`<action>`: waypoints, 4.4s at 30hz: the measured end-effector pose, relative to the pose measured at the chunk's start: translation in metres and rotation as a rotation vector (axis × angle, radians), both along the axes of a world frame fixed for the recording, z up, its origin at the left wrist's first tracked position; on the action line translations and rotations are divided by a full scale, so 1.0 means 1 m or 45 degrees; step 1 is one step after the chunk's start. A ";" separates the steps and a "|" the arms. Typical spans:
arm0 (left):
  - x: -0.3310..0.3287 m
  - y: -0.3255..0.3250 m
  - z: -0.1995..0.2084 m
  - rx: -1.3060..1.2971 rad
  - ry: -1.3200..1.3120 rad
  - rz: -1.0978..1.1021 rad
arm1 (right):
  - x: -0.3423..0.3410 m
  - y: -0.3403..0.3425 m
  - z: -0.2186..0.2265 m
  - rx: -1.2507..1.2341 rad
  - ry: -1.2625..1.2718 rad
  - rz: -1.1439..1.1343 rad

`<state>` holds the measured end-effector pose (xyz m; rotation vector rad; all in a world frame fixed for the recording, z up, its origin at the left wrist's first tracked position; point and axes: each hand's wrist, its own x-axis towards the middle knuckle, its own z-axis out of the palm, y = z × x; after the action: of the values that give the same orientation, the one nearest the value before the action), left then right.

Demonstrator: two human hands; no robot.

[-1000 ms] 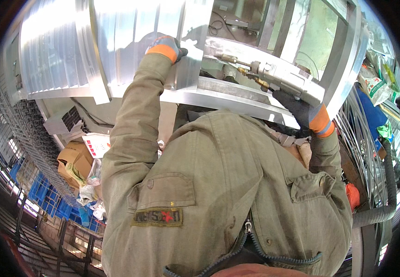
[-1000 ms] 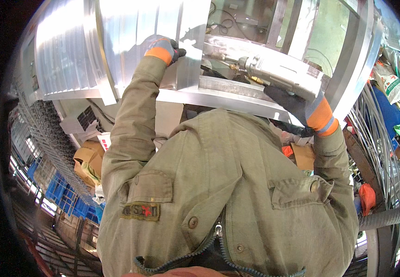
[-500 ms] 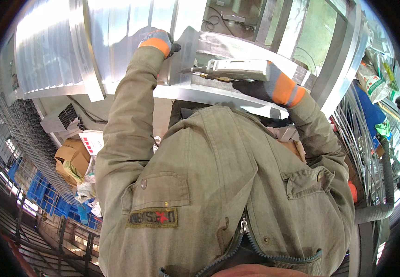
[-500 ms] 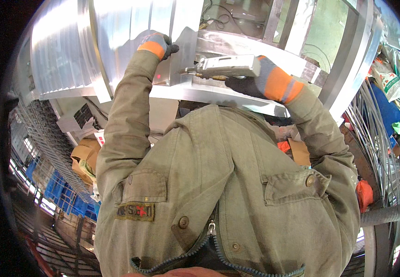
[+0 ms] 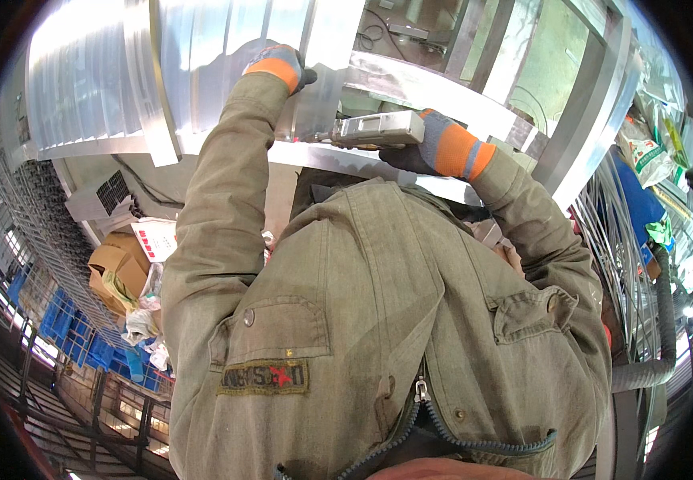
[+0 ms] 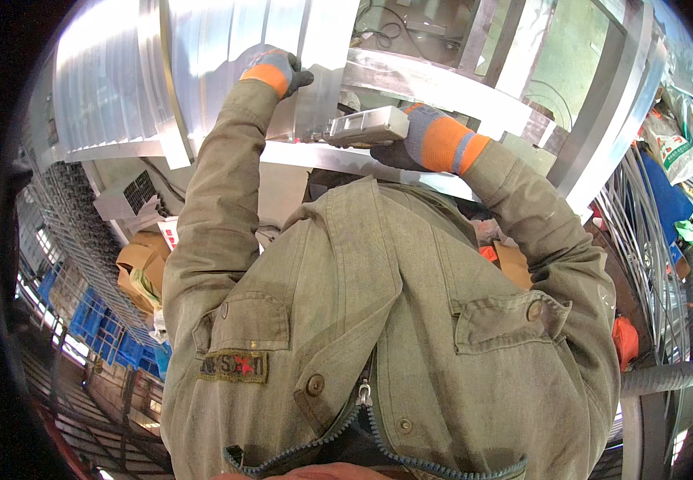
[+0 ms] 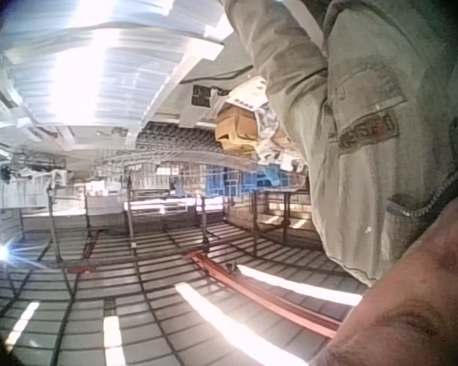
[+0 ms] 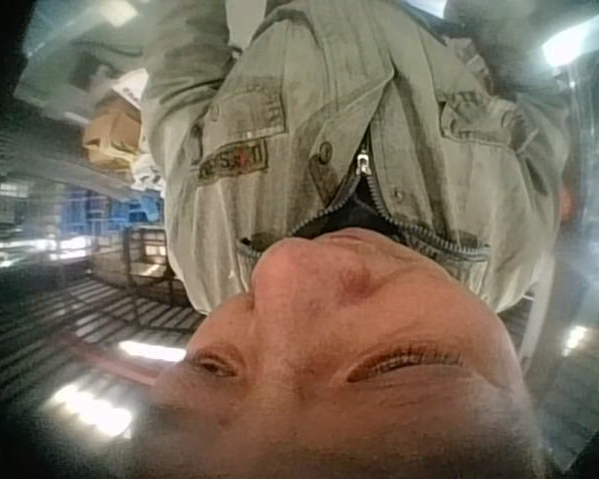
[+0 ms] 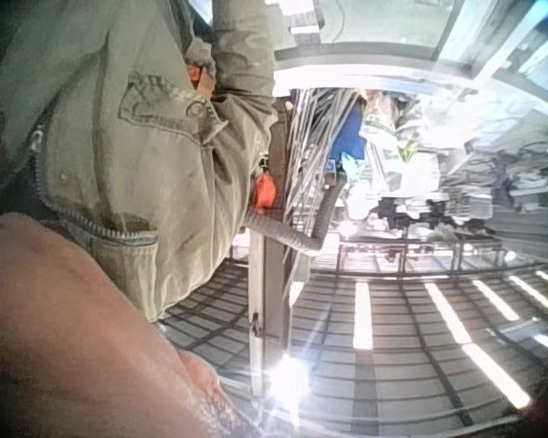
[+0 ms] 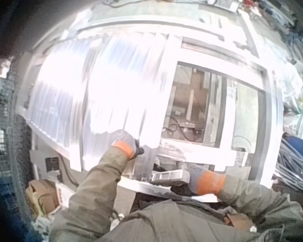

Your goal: The person welds metal frame components using a handheld welding torch. They repeatedly align metal pieces, apply welds along seams, and reposition the frame to access different joints. The work continues across multiple sections of the frame.

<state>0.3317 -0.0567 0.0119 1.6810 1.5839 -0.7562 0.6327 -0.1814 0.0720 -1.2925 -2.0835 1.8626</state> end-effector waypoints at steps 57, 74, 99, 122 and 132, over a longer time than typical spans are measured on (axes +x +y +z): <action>-0.002 0.004 -0.024 -0.028 0.106 0.099 | 0.009 0.000 0.014 -0.105 -0.294 0.061; 0.002 0.006 -0.007 -0.055 0.156 0.037 | 0.017 -0.006 0.009 -0.191 -0.286 0.042; -0.003 0.001 -0.024 0.008 0.141 0.171 | 0.029 -0.019 -0.003 -0.132 -0.319 0.065; -0.223 -0.059 0.028 0.990 0.467 0.630 | 0.073 -0.098 0.070 0.629 0.135 -0.746; -0.279 -0.049 0.018 0.787 0.253 0.564 | 0.066 -0.135 0.090 0.622 0.029 -0.720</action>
<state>0.0522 -0.1052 0.0303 1.5800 2.3993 -0.2125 0.6987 -0.3159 0.1617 -1.4925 -1.7424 1.0528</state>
